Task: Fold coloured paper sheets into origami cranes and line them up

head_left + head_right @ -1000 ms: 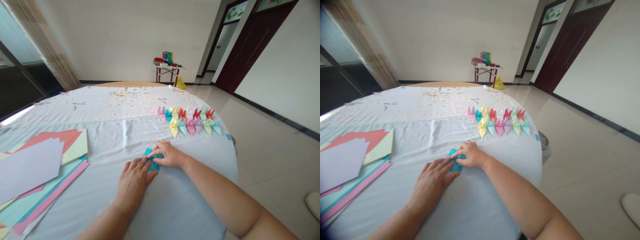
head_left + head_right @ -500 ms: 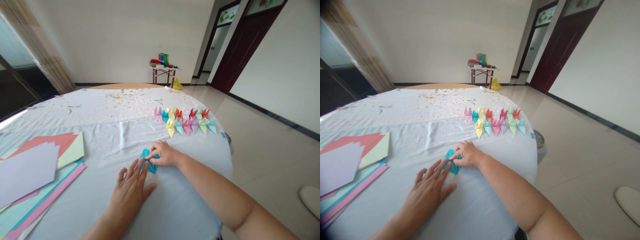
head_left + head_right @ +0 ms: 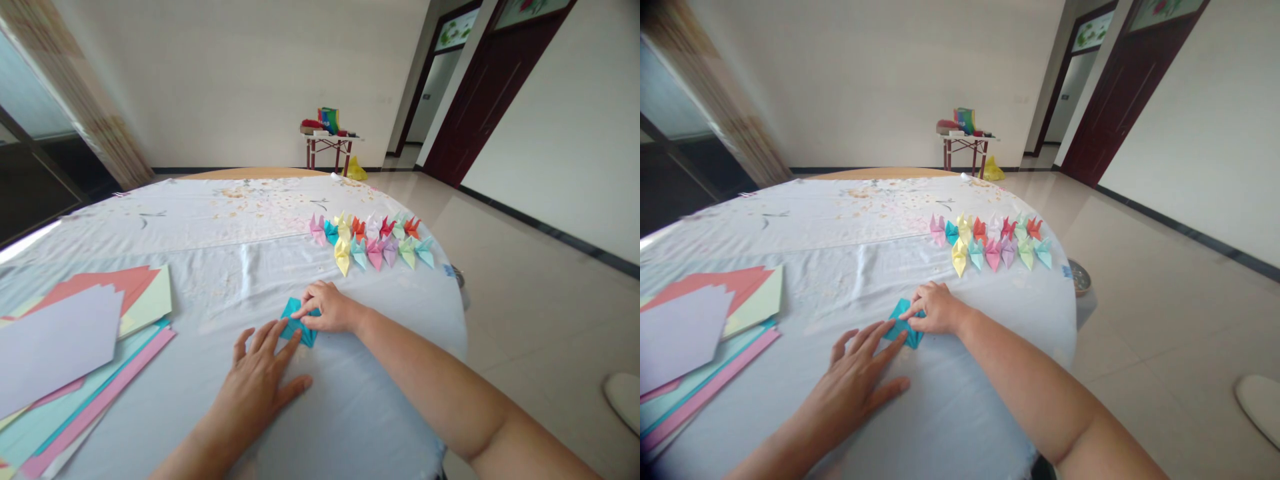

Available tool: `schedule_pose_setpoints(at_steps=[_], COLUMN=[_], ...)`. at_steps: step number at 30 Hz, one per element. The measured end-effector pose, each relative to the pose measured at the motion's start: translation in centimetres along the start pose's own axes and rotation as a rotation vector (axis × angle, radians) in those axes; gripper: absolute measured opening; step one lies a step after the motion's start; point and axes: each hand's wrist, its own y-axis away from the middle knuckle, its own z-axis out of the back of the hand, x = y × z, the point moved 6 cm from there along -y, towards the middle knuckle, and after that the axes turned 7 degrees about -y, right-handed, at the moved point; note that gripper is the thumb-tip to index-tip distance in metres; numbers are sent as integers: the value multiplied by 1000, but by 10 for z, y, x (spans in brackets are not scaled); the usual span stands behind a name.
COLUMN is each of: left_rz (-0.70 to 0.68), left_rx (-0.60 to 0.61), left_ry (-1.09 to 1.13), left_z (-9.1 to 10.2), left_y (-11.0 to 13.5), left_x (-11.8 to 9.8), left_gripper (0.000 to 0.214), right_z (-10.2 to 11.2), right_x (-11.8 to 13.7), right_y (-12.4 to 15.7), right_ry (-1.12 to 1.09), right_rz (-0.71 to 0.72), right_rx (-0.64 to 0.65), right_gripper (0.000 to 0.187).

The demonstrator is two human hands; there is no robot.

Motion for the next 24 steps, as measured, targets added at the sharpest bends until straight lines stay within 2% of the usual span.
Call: schedule_pose_setpoints(at_steps=[4,14,21,24], left_rz=[8,-90,-4,-4], left_rx=[53,102,12,20], left_ry=[24,36,6,-40], left_z=[-1,-1,4,0], left_y=[-1,4,-1,-2], left_x=[4,-1,1,-3], left_gripper=[49,45,42,39], right_z=[0,-1,0,1], right_x=[0,-2,-2,-3], right_y=[0,0,1,2], right_ry=[1,4,-2,-12], right_rz=[-2,3,16,36], right_rx=[-3,8,27,52], right_gripper=[20,20,20,22])
